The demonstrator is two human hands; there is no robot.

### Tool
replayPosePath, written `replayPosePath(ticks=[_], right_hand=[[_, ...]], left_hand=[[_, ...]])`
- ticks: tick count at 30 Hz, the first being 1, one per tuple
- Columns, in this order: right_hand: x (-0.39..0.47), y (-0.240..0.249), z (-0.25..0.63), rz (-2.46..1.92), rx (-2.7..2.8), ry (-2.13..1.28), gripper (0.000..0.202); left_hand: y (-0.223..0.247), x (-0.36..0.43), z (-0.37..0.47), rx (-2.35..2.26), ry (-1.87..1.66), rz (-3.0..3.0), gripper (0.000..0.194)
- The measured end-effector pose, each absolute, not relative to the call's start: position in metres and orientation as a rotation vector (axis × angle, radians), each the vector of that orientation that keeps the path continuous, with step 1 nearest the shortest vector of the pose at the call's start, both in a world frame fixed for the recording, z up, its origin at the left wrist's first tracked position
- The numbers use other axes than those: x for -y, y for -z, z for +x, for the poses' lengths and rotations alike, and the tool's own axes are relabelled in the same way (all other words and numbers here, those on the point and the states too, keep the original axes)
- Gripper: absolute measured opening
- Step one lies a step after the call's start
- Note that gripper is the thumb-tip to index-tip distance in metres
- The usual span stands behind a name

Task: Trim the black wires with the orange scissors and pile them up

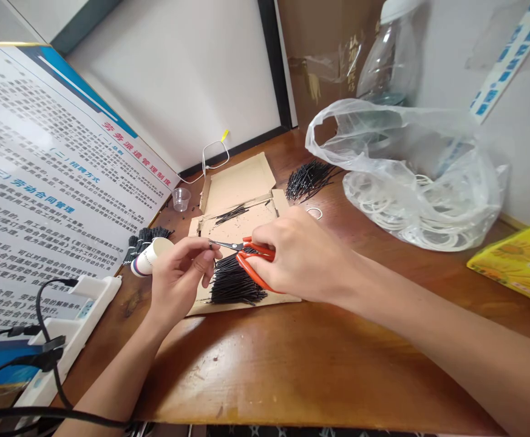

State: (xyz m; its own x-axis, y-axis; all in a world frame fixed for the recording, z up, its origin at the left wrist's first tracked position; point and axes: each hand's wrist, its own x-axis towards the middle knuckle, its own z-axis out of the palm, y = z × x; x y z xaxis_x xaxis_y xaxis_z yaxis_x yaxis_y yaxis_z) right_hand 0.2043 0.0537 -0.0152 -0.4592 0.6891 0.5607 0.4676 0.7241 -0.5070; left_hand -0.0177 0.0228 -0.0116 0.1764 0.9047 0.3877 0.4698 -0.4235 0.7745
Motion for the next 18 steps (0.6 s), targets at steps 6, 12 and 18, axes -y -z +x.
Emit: replayPosePath(ticks=[6,12,18], right_hand=[[-0.06,0.01,0.21,-1.014,1.957,-0.331,0.032],[-0.076,0.014,0.216,-1.064,1.914,-0.232,0.032],[-0.078,0.011,0.217,-1.131,1.921,-0.203,0.032]], left_hand=[[0.017,-0.058,-0.028,-1.559,-1.113,2.257,0.009],[0.035,-0.136,-0.038,-1.892,-0.739,2.368,0.015],[0.038,-0.173,-0.029,-1.933,-0.642,2.392,0.018]])
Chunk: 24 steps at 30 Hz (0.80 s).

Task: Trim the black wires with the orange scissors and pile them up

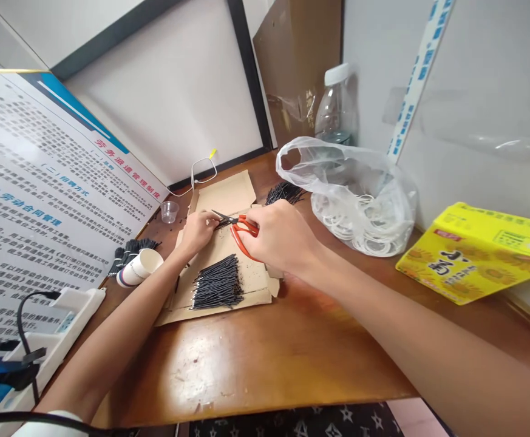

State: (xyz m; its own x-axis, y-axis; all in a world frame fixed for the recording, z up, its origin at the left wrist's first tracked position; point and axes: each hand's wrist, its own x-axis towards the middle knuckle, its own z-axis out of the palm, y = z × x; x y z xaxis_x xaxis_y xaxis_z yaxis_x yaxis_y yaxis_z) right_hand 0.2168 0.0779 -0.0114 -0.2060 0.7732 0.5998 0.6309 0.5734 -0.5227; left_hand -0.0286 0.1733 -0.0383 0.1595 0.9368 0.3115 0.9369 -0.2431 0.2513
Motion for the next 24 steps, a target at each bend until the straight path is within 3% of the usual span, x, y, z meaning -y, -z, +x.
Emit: replayPosePath(ticks=[12,20,24], right_hand=[[-0.077,0.011,0.218,-1.11,1.92,-0.198,0.032],[-0.078,0.014,0.219,-1.13,1.987,-0.204,0.027],[-0.074,0.014,0.217,-1.104,2.0,-0.28,0.028]], left_hand=[[0.022,-0.062,-0.028,1.679,0.551,-2.909,0.009],[0.031,-0.055,-0.02,1.766,0.622,-2.794,0.016],[0.027,-0.049,-0.021,1.768,0.828,-2.762,0.014]])
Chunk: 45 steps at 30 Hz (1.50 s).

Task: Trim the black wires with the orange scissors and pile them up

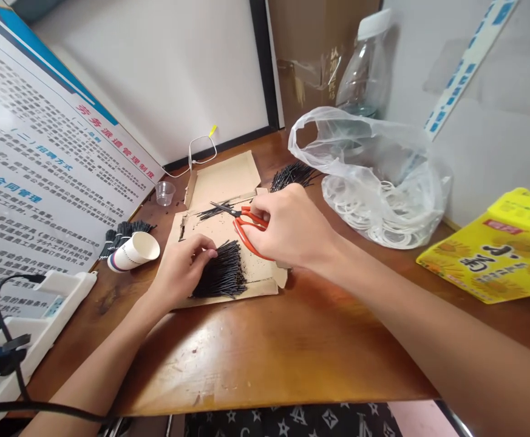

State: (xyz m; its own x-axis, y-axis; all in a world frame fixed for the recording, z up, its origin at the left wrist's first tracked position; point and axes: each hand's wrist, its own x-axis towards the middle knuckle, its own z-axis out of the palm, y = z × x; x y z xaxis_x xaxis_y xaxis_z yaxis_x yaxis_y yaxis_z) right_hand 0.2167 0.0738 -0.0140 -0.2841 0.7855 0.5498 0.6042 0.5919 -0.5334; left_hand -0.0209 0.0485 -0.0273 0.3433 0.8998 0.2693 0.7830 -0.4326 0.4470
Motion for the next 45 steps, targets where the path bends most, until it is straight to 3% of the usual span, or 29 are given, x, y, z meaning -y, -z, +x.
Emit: replayPosePath(ticks=[4,10,31,40,45], right_hand=[[-0.07,0.013,0.214,-1.014,2.032,-0.405,0.029],[-0.064,0.013,0.211,-0.953,2.1,-0.402,0.026],[-0.059,0.014,0.208,-0.822,2.157,-0.338,0.036],[-0.056,0.011,0.209,-0.845,2.117,-0.438,0.031],[-0.058,0.014,0.208,-0.849,2.144,-0.431,0.033]], left_hand=[[0.021,-0.04,-0.02,-1.477,-0.887,2.221,0.005],[0.02,-0.034,-0.018,-1.365,-1.029,2.239,0.018],[0.02,-0.026,-0.017,-1.337,-1.087,2.204,0.023],[0.018,-0.026,-0.016,-1.301,-1.086,2.15,0.02],[0.016,-0.025,-0.015,-1.351,-1.025,2.218,0.027]])
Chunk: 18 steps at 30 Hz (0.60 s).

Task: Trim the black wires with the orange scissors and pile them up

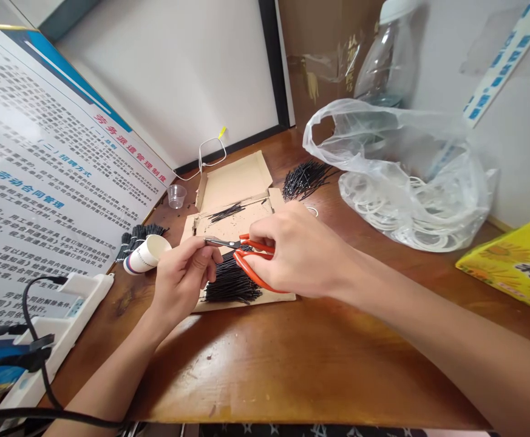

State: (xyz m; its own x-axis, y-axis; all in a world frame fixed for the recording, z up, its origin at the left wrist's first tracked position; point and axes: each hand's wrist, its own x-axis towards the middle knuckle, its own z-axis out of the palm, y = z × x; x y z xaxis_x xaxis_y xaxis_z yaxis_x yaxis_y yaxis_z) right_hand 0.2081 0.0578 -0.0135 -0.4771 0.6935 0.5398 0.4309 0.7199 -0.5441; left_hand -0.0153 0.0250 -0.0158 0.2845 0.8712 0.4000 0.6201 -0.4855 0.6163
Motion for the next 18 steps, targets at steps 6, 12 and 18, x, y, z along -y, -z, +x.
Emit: replayPosePath(ticks=[6,12,18], right_hand=[[-0.0582,0.0135,0.2079,-0.847,2.173,-0.326,0.032],[-0.0557,0.0105,0.2077,-0.863,2.13,-0.387,0.031],[-0.0579,0.0135,0.2081,-0.885,2.172,-0.425,0.032]], left_hand=[[0.0151,-0.024,-0.0155,-1.341,-1.019,2.204,0.029],[0.0151,-0.0242,-0.0137,-1.306,-1.059,2.186,0.027],[0.0141,-0.0237,-0.0144,-1.345,-0.994,2.226,0.034]])
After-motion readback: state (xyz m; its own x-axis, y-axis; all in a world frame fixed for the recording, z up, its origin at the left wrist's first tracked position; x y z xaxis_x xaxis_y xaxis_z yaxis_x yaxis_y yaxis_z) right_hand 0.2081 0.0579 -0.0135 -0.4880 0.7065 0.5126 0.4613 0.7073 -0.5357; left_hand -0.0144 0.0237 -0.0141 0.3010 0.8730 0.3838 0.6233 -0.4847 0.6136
